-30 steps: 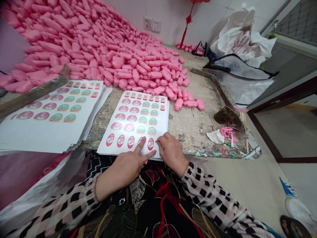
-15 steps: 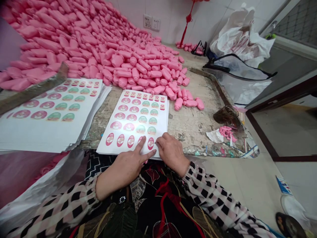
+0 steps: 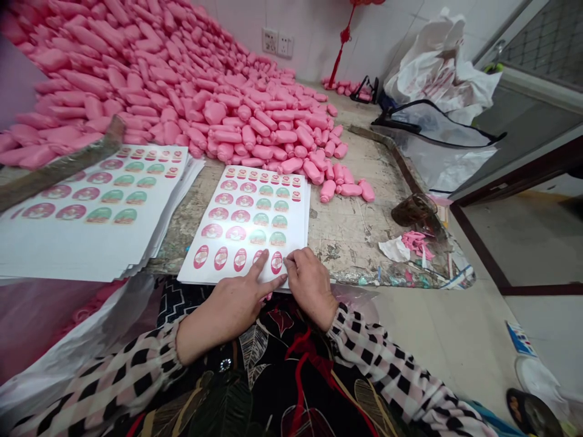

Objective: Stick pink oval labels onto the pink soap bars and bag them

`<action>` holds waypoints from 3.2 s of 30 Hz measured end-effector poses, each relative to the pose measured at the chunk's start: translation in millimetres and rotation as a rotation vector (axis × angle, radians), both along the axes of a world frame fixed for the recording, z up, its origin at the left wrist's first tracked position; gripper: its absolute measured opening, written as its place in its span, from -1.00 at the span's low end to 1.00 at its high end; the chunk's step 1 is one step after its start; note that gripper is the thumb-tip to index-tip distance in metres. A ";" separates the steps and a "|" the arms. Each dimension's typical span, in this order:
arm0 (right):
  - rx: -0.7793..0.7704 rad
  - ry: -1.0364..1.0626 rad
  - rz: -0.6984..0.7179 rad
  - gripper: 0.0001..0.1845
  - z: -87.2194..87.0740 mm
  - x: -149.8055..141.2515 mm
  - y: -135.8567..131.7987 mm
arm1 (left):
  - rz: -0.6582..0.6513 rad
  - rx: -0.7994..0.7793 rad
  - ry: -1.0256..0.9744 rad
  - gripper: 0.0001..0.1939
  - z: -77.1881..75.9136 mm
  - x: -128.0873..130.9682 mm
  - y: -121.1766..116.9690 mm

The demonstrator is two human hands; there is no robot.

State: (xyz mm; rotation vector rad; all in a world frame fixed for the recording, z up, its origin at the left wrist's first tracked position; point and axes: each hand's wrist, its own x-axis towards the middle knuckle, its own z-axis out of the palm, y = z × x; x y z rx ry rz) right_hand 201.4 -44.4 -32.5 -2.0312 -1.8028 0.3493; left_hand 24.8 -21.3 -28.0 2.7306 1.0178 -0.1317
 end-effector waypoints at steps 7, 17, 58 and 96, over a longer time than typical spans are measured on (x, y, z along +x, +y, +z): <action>-0.124 -0.004 -0.125 -0.76 11.3 -2.1 12.1 | -0.017 -0.026 -0.004 -0.25 4.6 2.0 4.4; 0.033 -0.121 -0.073 -0.75 21.7 -13.8 3.9 | -0.017 -0.005 -0.017 -0.23 9.3 1.2 3.7; 0.064 0.681 0.067 -0.76 25.7 -50.8 12.5 | 0.956 -1.535 -1.733 -0.66 22.0 -3.4 23.5; -0.256 1.234 0.064 -0.63 27.8 -33.3 42.7 | 0.637 -1.461 -1.233 -0.31 40.3 -9.1 10.7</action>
